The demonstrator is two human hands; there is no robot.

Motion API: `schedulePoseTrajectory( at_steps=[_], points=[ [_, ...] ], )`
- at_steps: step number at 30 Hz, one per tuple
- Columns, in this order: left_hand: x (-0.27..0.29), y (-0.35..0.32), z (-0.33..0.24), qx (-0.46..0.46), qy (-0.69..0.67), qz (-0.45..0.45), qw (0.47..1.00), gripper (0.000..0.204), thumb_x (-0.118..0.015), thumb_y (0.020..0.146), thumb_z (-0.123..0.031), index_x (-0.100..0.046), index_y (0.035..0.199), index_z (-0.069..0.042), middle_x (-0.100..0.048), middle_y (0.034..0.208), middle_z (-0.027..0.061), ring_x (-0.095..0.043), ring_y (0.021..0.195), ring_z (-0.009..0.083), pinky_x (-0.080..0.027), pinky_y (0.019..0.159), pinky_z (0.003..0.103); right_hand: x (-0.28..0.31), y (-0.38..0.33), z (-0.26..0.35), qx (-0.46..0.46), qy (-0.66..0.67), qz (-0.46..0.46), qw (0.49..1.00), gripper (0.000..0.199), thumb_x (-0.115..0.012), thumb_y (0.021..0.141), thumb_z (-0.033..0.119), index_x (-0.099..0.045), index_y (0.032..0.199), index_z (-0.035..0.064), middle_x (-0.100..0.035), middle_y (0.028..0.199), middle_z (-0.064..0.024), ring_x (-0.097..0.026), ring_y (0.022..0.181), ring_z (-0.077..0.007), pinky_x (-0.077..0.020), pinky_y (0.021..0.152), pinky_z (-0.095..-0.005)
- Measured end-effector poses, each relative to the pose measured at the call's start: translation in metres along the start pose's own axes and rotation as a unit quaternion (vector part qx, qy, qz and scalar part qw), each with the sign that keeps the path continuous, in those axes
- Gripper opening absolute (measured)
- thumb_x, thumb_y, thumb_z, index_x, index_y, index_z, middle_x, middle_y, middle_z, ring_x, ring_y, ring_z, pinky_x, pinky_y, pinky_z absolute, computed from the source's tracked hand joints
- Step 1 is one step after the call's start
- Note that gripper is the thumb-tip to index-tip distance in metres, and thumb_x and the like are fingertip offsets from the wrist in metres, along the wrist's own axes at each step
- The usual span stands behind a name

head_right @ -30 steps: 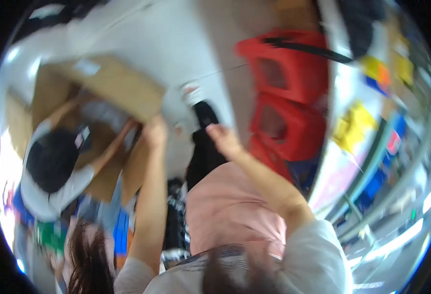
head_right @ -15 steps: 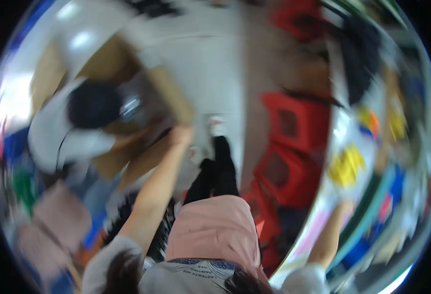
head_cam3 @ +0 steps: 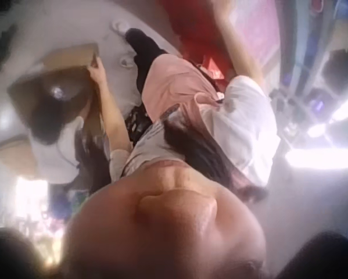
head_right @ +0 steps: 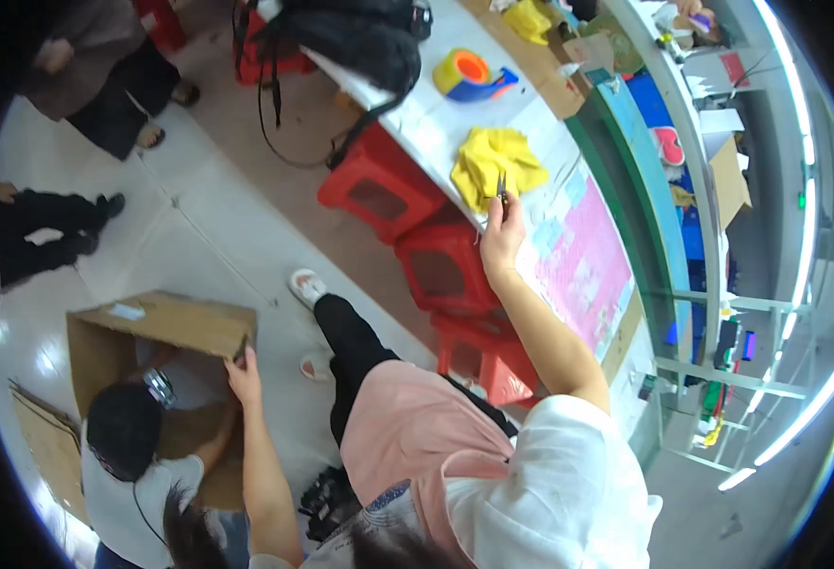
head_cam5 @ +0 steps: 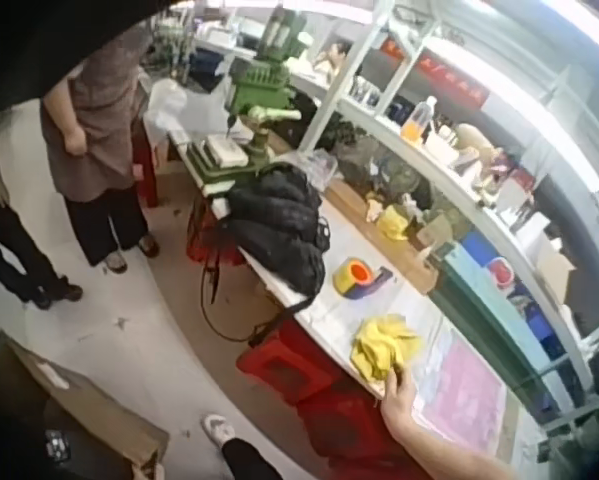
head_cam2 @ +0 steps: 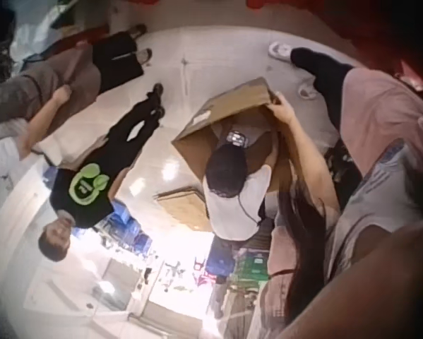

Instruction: Packing small plastic-wrapped components from trays into a larger cardboard shipping box using a tape dispenser.

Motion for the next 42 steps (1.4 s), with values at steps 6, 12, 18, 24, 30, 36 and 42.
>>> schedulePoseTrajectory(
  at_steps=[6, 12, 18, 24, 30, 36, 42],
  points=[
    [0.032, 0.013, 0.037, -0.070, 0.061, -0.062, 0.994, 0.064, -0.060, 0.082, -0.031, -0.034, 0.129, 0.003, -0.057, 0.108, 0.0222, -0.056, 0.097, 0.0366, -0.043, 0.084, 0.040, -0.026, 0.047, 0.026, -0.105, 0.137, -0.061, 0.983, 0.034, -0.060, 0.083, 0.019, -0.055, 0.105, -0.0063, -0.058, 0.085, -0.0066, -0.051, 0.078, -0.0106, -0.0406, 0.069, -0.0216],
    [0.015, 0.000, 0.041, 0.098, 0.053, 0.040, 0.993, 0.060, -0.055, 0.085, -0.027, -0.031, 0.132, 0.002, -0.054, 0.110, 0.0250, -0.054, 0.099, 0.0368, -0.042, 0.085, 0.040, 0.039, 0.054, -0.147, -0.454, 0.098, -0.158, 0.871, 0.036, -0.074, 0.069, 0.034, -0.047, 0.064, 0.0098, -0.042, 0.048, -0.0015, -0.036, 0.037, -0.0131, -0.0253, 0.034, -0.0309],
    [-0.002, 0.006, 0.037, 0.071, 0.194, 0.085, 0.975, 0.061, -0.052, 0.083, -0.028, -0.031, 0.132, 0.002, -0.051, 0.116, 0.0262, -0.054, 0.101, 0.0370, -0.042, 0.086, 0.040, 0.024, 0.062, -0.133, -0.386, -0.050, -0.073, 0.918, 0.035, -0.071, 0.071, 0.031, -0.048, 0.061, 0.0067, -0.046, 0.051, -0.0020, -0.039, 0.042, -0.0125, -0.0316, 0.039, -0.0306],
    [-0.006, 0.011, 0.026, 0.125, 0.207, 0.115, 0.963, 0.061, -0.053, 0.082, -0.027, -0.032, 0.132, 0.001, -0.047, 0.121, 0.0271, -0.051, 0.106, 0.0381, -0.040, 0.089, 0.040, 0.035, 0.045, -0.105, -0.158, -0.160, -0.231, 0.947, 0.026, -0.066, 0.072, 0.021, -0.052, 0.068, -0.0010, -0.056, 0.058, -0.0094, -0.053, 0.052, -0.0173, -0.0428, 0.052, -0.0315],
    [0.007, 0.014, 0.034, 0.079, 0.212, 0.090, 0.970, 0.063, -0.054, 0.083, -0.030, -0.030, 0.134, -0.002, -0.058, 0.102, 0.0224, -0.058, 0.091, 0.0349, -0.044, 0.081, 0.039, 0.015, 0.011, -0.110, -0.095, -0.139, -0.214, 0.962, 0.027, -0.068, 0.076, 0.023, -0.052, 0.070, 0.0026, -0.053, 0.059, -0.0048, -0.048, 0.051, -0.0132, -0.0410, 0.050, -0.0298],
    [0.009, 0.011, 0.035, 0.040, 0.194, 0.056, 0.979, 0.066, -0.055, 0.083, -0.034, -0.029, 0.135, -0.004, -0.060, 0.090, 0.0189, -0.058, 0.084, 0.0316, -0.044, 0.077, 0.039, 0.013, 0.009, -0.115, -0.055, -0.115, -0.199, 0.972, 0.028, -0.073, 0.072, 0.020, -0.055, 0.087, 0.0036, -0.054, 0.061, -0.0057, -0.052, 0.052, -0.0148, -0.0429, 0.050, -0.0283],
    [0.006, 0.006, 0.031, 0.048, 0.155, 0.037, 0.986, 0.065, -0.056, 0.083, -0.034, -0.030, 0.133, -0.002, -0.060, 0.091, 0.0188, -0.058, 0.086, 0.0322, -0.044, 0.078, 0.038, 0.010, -0.021, -0.089, -0.066, -0.120, -0.160, 0.978, 0.035, -0.074, 0.072, 0.022, -0.054, 0.092, 0.0018, -0.049, 0.060, -0.0085, -0.047, 0.052, -0.0206, -0.0385, 0.049, -0.0344]
  ],
)
Point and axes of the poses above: each hand's wrist, its own y-axis towards the middle knuckle, its own x-axis out of the back of the hand, z = x × y, the point moved 2 cm from there along y, towards the middle knuckle
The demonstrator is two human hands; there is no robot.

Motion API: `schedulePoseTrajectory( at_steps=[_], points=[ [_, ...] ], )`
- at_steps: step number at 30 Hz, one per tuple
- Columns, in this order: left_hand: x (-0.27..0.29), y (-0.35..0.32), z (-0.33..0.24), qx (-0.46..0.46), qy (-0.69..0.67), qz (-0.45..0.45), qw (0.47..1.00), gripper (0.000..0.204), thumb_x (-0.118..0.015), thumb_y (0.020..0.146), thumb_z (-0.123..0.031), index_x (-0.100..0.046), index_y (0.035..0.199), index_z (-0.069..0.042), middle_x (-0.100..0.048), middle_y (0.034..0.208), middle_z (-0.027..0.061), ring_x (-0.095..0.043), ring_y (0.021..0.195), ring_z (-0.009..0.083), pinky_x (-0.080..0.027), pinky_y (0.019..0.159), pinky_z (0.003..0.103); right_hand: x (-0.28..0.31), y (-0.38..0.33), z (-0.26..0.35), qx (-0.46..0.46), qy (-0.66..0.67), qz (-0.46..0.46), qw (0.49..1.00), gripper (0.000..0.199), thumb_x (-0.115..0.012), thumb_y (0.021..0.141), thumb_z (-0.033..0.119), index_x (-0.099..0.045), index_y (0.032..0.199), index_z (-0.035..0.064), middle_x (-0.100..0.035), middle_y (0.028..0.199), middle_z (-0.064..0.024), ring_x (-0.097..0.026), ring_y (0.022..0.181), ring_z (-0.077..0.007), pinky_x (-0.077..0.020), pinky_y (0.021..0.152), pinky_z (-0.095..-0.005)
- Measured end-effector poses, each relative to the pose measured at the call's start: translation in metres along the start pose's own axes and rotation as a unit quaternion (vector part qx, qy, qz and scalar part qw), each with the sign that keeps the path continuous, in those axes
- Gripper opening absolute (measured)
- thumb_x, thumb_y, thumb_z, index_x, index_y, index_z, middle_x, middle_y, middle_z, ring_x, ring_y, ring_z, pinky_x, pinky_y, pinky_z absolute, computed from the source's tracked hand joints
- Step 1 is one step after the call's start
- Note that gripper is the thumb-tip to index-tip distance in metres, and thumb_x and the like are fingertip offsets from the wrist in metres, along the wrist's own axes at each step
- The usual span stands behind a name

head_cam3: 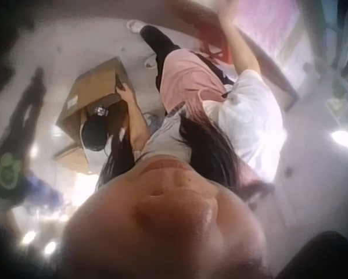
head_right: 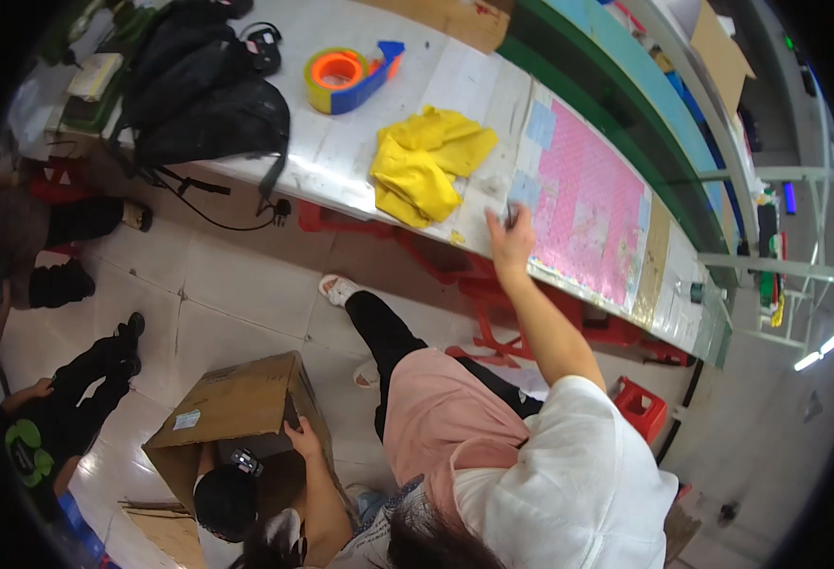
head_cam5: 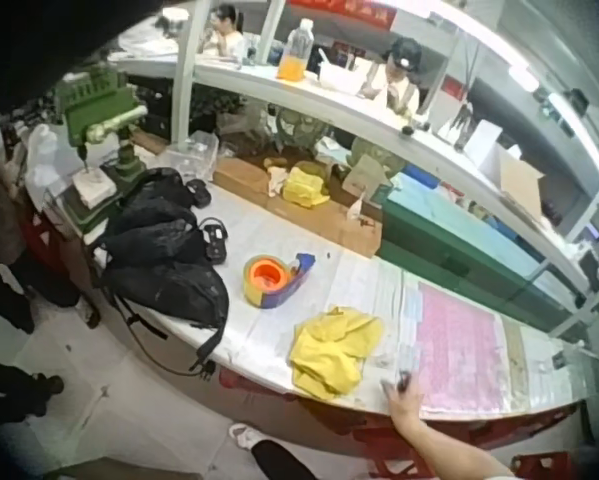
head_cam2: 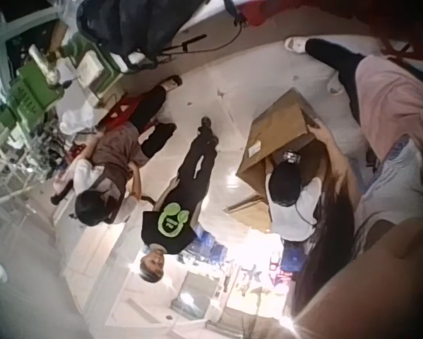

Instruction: Packing small plastic-wrapped components from trays into a larger cardboard shipping box using a tape dispenser.

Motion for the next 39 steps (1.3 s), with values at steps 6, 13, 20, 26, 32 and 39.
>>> schedulePoseTrajectory(
  at_steps=[6, 13, 20, 26, 32, 39],
  points=[
    [-0.010, 0.002, 0.008, -0.037, -0.022, -0.057, 0.997, 0.070, -0.065, 0.076, -0.025, -0.031, 0.132, -0.001, -0.047, 0.121, 0.0249, -0.051, 0.106, 0.0360, -0.041, 0.090, 0.040, 0.015, -0.045, 0.114, -0.061, 0.204, 0.215, 0.953, 0.028, -0.059, 0.082, 0.019, -0.046, 0.098, 0.0005, -0.053, 0.077, -0.0107, -0.051, 0.070, -0.0196, -0.0440, 0.067, -0.0319],
    [0.011, -0.004, -0.026, 0.051, 0.039, 0.031, 0.997, 0.089, -0.067, 0.066, -0.011, -0.018, 0.139, -0.016, -0.042, 0.126, 0.0257, -0.044, 0.114, 0.0396, -0.036, 0.096, 0.041, -0.207, 0.185, 0.269, 0.000, 0.243, 0.284, 0.928, 0.034, -0.049, 0.084, 0.024, -0.053, 0.104, -0.0037, -0.060, 0.079, -0.0198, -0.057, 0.076, -0.0334, -0.0442, 0.071, -0.0396],
    [0.043, -0.018, -0.139, 0.039, 0.099, 0.065, 0.992, 0.090, -0.071, 0.064, -0.014, -0.020, 0.139, -0.019, -0.055, 0.107, 0.0214, -0.054, 0.098, 0.0376, -0.043, 0.084, 0.045, -0.354, 0.384, 0.349, 0.246, -0.366, -0.029, 0.897, 0.024, -0.050, 0.081, 0.024, -0.066, 0.077, 0.0069, -0.065, 0.085, -0.0128, -0.063, 0.076, -0.0268, -0.0481, 0.060, -0.0321],
    [0.026, -0.015, 0.008, 0.111, 0.058, -0.095, 0.988, 0.059, -0.053, 0.071, -0.003, -0.039, 0.128, -0.006, -0.051, 0.116, 0.0212, -0.045, 0.112, 0.0374, -0.034, 0.097, 0.043, -0.313, 0.345, 0.326, 0.390, -0.122, -0.017, 0.912, 0.026, -0.050, 0.084, 0.025, -0.065, 0.081, 0.0040, -0.064, 0.083, -0.0120, -0.062, 0.076, -0.0254, -0.0488, 0.063, -0.0351],
    [-0.005, -0.026, 0.015, 0.145, 0.089, -0.117, 0.978, 0.035, -0.052, 0.074, -0.010, -0.055, 0.109, -0.015, -0.057, 0.106, 0.0072, -0.049, 0.109, 0.0264, -0.034, 0.097, 0.042, -0.201, 0.086, 0.426, 0.519, 0.295, -0.005, 0.802, 0.028, -0.050, 0.087, 0.025, -0.063, 0.085, 0.0011, -0.062, 0.081, -0.0112, -0.061, 0.076, -0.0240, -0.0494, 0.066, -0.0381],
    [-0.022, -0.036, 0.040, 0.155, 0.081, -0.115, 0.978, 0.040, -0.048, 0.078, -0.011, -0.056, 0.116, -0.021, -0.056, 0.107, 0.0074, -0.050, 0.106, 0.0259, -0.040, 0.090, 0.038, -0.154, -0.348, 0.328, 0.241, 0.037, 0.856, 0.455, 0.043, -0.052, 0.087, 0.023, -0.049, 0.122, -0.0014, -0.062, 0.101, -0.0147, -0.058, 0.095, -0.0204, -0.0436, 0.085, -0.0315]
  ],
)
Point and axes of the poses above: each hand's wrist, its own y-axis towards the middle knuckle, its own x-axis out of the back of the hand, z = x × y, the point moved 2 cm from there along y, towards the middle knuckle
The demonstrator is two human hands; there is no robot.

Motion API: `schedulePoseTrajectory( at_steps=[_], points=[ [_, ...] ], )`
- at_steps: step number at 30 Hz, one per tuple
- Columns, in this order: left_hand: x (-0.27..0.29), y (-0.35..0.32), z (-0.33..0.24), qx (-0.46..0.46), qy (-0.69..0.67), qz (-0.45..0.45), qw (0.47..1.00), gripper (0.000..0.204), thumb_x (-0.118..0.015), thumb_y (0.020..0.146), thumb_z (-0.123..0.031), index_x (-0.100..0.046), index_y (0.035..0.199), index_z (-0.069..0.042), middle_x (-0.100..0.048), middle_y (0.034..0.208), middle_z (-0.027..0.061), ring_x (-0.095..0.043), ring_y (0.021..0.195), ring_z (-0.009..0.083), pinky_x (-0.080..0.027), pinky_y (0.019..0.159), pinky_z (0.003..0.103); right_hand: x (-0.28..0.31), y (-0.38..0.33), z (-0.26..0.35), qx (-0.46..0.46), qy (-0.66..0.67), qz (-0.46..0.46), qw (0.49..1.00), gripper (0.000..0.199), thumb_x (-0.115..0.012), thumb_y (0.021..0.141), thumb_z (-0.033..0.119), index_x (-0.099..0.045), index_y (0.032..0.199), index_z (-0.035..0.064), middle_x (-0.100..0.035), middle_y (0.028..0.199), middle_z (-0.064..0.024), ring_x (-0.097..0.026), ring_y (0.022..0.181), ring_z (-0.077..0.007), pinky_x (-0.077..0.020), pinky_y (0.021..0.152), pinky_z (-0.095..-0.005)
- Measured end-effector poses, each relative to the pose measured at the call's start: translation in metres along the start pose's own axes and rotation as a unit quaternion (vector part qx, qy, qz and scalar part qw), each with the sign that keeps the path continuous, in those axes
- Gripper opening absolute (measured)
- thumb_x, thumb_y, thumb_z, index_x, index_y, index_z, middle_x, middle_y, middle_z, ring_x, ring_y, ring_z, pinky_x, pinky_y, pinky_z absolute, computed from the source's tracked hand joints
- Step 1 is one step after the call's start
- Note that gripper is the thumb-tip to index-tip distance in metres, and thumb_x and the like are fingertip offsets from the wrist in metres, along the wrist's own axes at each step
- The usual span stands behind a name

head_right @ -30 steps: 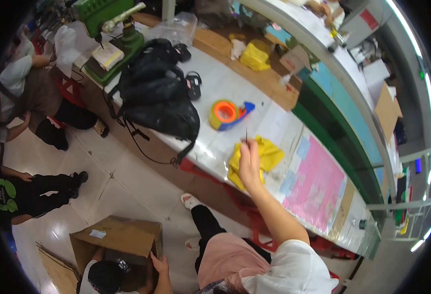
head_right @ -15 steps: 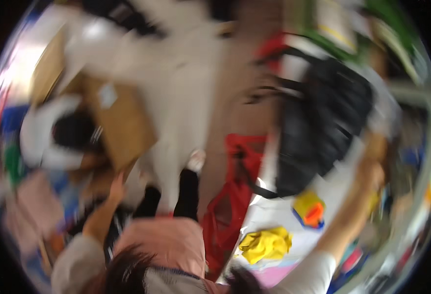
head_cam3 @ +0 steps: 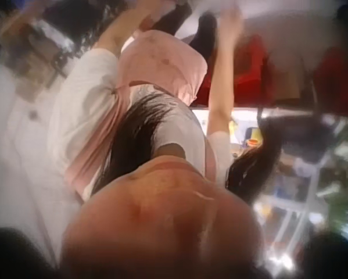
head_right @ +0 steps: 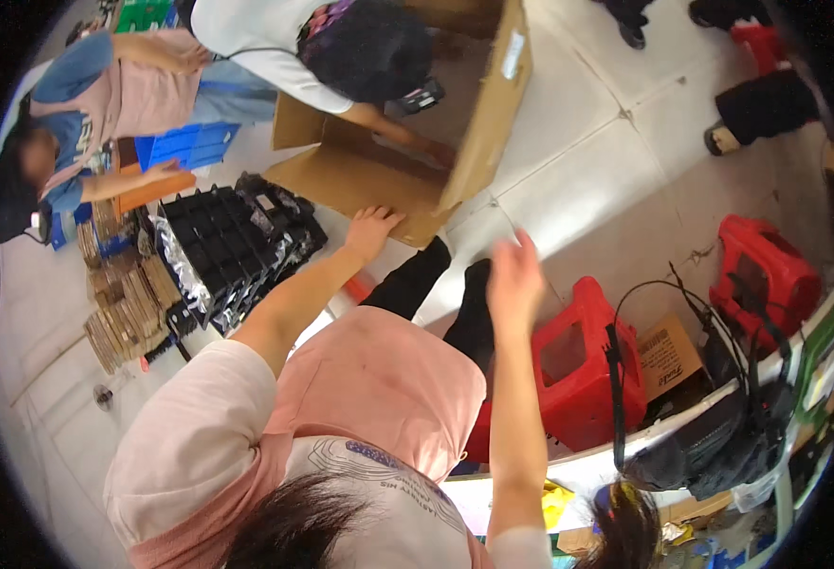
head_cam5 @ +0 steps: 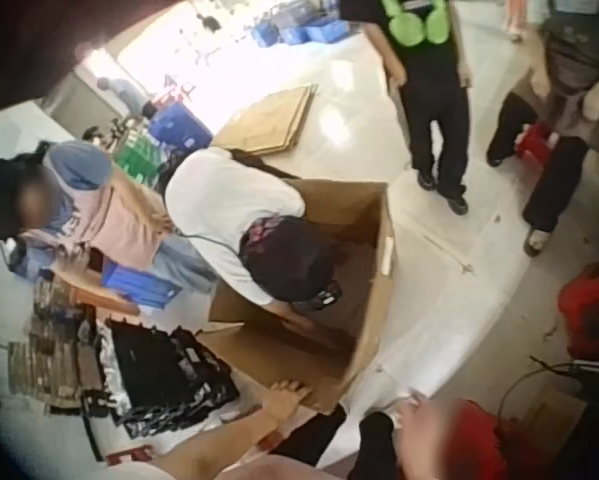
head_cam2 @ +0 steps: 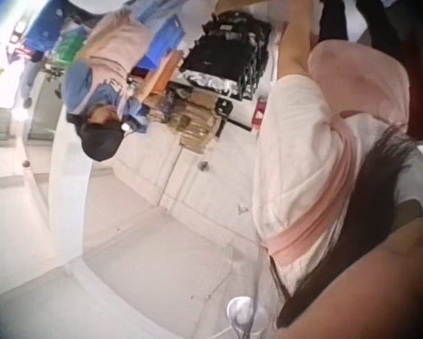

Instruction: Packing small plastic-wrapped components from trays into a larger cardboard shipping box using a tape dispenser.

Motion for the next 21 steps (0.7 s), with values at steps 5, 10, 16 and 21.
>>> schedulePoseTrajectory(
  at_steps=[5, 10, 16, 21],
  points=[
    [-0.010, -0.002, 0.021, -0.036, -0.026, -0.025, 0.999, 0.041, -0.045, 0.081, -0.015, -0.054, 0.119, -0.026, -0.052, 0.118, 0.0114, -0.045, 0.115, 0.0314, -0.036, 0.094, 0.044, -0.156, 0.115, -0.002, 0.095, -0.206, -0.049, 0.973, 0.074, -0.064, 0.074, 0.040, -0.036, 0.122, -0.0084, -0.055, 0.102, -0.0321, -0.054, 0.097, -0.0455, -0.0429, 0.086, -0.0453],
    [-0.008, -0.006, 0.043, -0.005, -0.048, 0.037, 0.998, 0.040, -0.044, 0.081, -0.019, -0.053, 0.120, -0.027, -0.049, 0.126, 0.0106, -0.042, 0.120, 0.0307, -0.031, 0.098, 0.048, -0.155, 0.141, -0.045, 0.122, -0.361, -0.082, 0.921, 0.035, -0.055, 0.078, 0.028, -0.062, 0.093, -0.0027, -0.063, 0.086, -0.0235, -0.061, 0.082, -0.0402, -0.0482, 0.072, -0.0456],
    [-0.025, -0.031, 0.087, 0.020, -0.021, -0.025, 0.999, 0.033, -0.047, 0.080, -0.019, -0.060, 0.110, -0.016, -0.053, 0.119, 0.0083, -0.043, 0.117, 0.0270, -0.023, 0.103, 0.048, -0.137, 0.088, -0.092, -0.028, 0.042, -0.003, 0.999, 0.032, -0.057, 0.084, 0.010, -0.052, 0.109, -0.0089, -0.059, 0.105, -0.0129, -0.058, 0.088, -0.0215, -0.0481, 0.075, -0.0324],
    [-0.063, -0.063, 0.098, 0.096, -0.021, -0.104, 0.990, 0.035, -0.047, 0.080, -0.019, -0.057, 0.113, -0.015, -0.050, 0.122, 0.0054, -0.038, 0.121, 0.0233, -0.021, 0.105, 0.048, -0.138, 0.071, -0.101, -0.087, 0.036, -0.009, 0.996, 0.037, -0.058, 0.085, 0.012, -0.049, 0.113, -0.0095, -0.056, 0.111, -0.0136, -0.056, 0.095, -0.0209, -0.0471, 0.080, -0.0324]
  ],
)
Point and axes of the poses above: each hand's wrist, its own y-axis towards the middle knuckle, its own x-axis out of the back of the hand, z = x × y, the point moved 2 cm from there along y, towards the middle knuckle
